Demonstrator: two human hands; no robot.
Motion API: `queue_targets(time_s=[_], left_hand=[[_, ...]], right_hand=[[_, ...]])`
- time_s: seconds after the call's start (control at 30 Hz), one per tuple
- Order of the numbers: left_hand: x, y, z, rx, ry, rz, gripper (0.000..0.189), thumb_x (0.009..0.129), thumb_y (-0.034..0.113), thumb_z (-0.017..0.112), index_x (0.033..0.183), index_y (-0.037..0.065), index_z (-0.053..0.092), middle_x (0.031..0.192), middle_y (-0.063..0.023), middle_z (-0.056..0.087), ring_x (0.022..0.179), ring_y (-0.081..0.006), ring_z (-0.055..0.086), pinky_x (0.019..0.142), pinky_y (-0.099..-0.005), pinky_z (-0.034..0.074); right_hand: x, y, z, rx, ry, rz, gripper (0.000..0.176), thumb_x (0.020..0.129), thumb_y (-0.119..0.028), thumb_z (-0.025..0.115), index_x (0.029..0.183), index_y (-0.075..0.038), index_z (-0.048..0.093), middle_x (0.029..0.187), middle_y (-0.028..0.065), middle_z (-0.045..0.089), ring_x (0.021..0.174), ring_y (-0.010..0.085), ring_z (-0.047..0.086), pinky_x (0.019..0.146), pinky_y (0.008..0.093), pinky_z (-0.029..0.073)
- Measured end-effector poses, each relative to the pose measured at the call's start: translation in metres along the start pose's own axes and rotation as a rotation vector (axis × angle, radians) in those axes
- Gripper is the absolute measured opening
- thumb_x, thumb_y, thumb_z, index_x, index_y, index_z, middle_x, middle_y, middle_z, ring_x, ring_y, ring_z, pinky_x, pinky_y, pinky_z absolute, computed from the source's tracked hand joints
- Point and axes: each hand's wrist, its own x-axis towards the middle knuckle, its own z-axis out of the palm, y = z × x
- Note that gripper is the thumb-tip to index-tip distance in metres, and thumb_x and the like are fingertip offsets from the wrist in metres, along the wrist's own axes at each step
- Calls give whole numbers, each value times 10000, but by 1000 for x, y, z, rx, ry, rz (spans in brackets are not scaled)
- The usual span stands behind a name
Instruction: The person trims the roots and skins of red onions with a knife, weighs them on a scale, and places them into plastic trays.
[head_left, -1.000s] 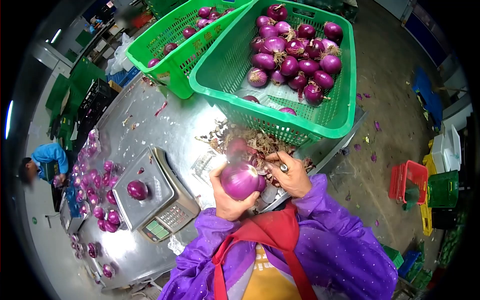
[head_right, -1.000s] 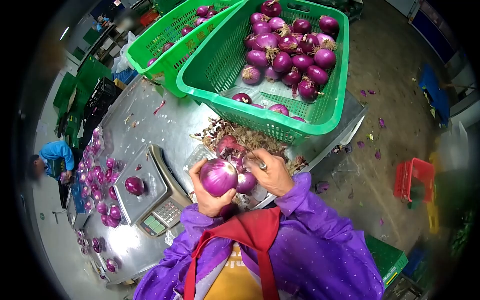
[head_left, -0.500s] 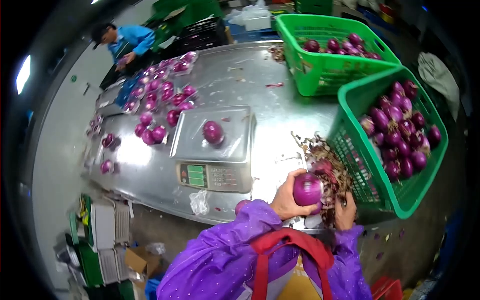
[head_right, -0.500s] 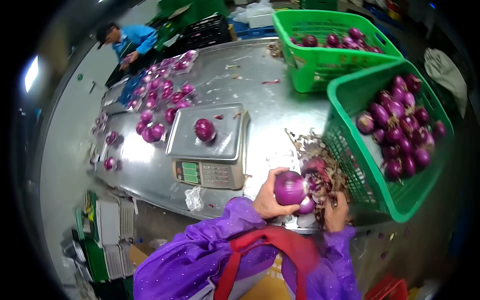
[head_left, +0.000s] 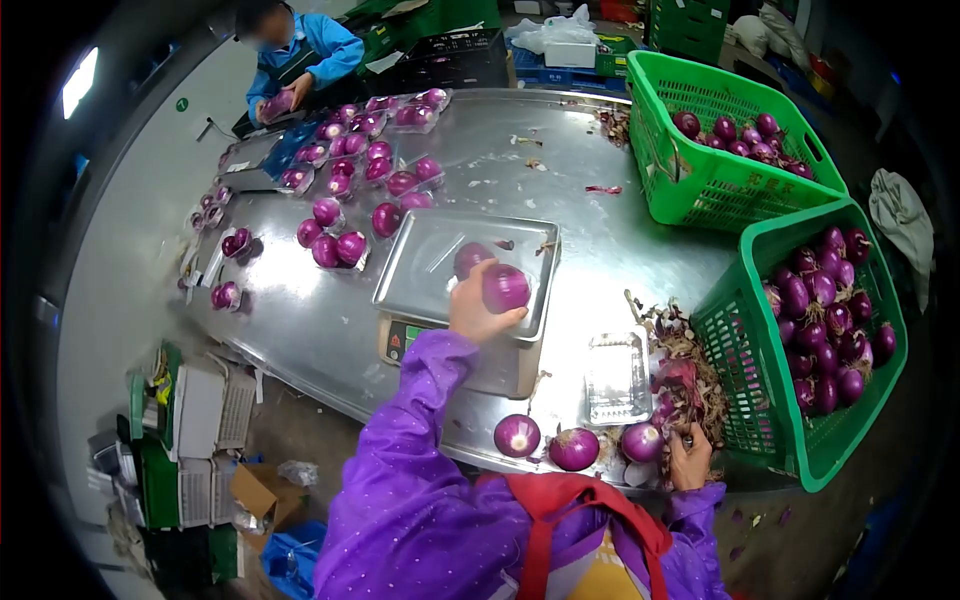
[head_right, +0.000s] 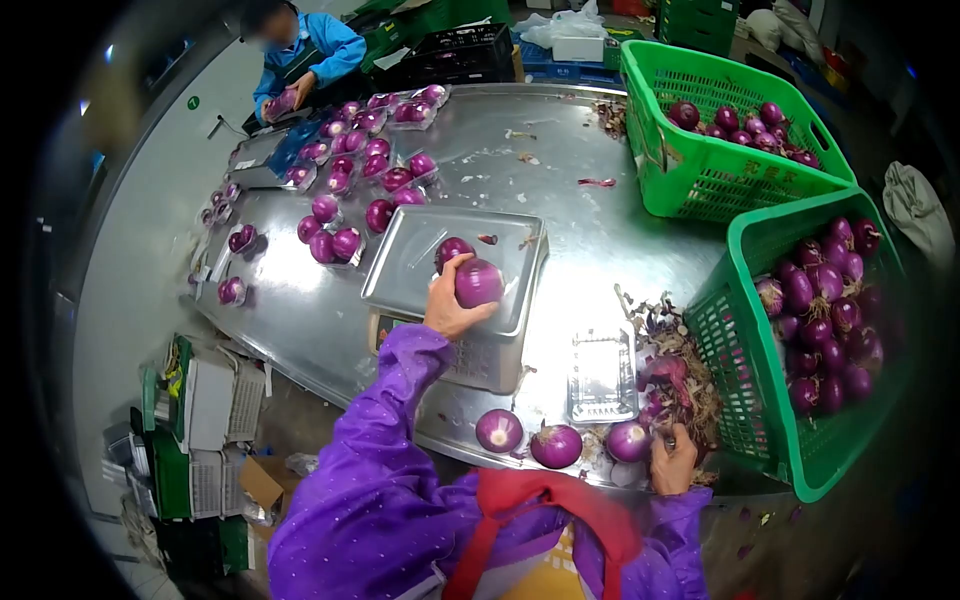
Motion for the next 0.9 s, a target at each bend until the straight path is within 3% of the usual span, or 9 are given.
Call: queue_targets(time_s=[0.2,0.33,0.43,0.47,0.53,0.6,0.67,0.73,0.9], left_hand=[[8,-28,-14,108,16,168,598,732,314,718,1244,76,522,1194,-127,573,1115,-302,540,939,-425,404],[17,-78,-24,-558,132,-197,396,805,137,639,1193,77,590,1220,-90,549,1059,-215,550,895,-317,443],[29,-87,-46,-57,204,-177,391,809,115,619,1197,72,586,1245,-121,532,1080,-267,539,933,-355,431],[35,-112,-44,183,218,28,405,806,80,594,1211,98,587,1290,-130,506,1128,-317,503,962,-392,412],[48,-117,-49,275,18,66,421,798,61,591,1213,131,594,1312,-124,497,1160,-340,475,981,-410,395],[60,-127,-47,287,-102,108,469,771,34,602,1220,171,600,1341,-107,484,1191,-341,457,998,-424,379],[69,-129,-49,287,-142,177,461,754,34,619,1196,163,615,1334,-102,494,1194,-334,461,999,-424,375],[74,-127,-54,279,-157,243,417,735,43,643,1137,152,640,1305,-90,520,1190,-320,472,1001,-424,367],[77,-125,-73,336,-113,449,200,687,90,720,882,128,694,1157,-34,618,1152,-261,517,1009,-424,343]], right_hand=[[19,-11,35,-78,-106,-148,110,814,-40,607,895,35,605,762,138,630,729,177,593,687,310,462],[31,-50,70,13,-208,-118,122,845,-45,603,922,49,599,809,116,634,772,137,582,720,273,477],[42,-84,99,73,-284,-100,144,860,-49,603,951,62,597,861,106,636,816,123,575,741,257,480],[46,-97,109,106,-312,-52,182,866,-68,608,989,66,599,892,106,634,839,125,573,741,254,480],[60,-121,132,89,-359,-132,259,888,-120,602,1096,33,584,836,78,609,726,89,539,624,235,453],[70,-159,157,169,-411,-73,318,882,-114,619,1178,-12,562,694,-19,521,519,28,389,441,219,299],[89,-170,185,147,-450,-160,380,880,-102,631,1234,-3,536,871,56,598,650,70,506,545,230,429],[107,-174,215,254,-499,-231,414,880,-103,625,1249,39,504,1228,159,542,1030,207,566,862,317,504],[130,-175,267,65,-393,-453,410,830,-145,643,1184,38,550,1143,201,597,1000,291,617,819,345,502]])
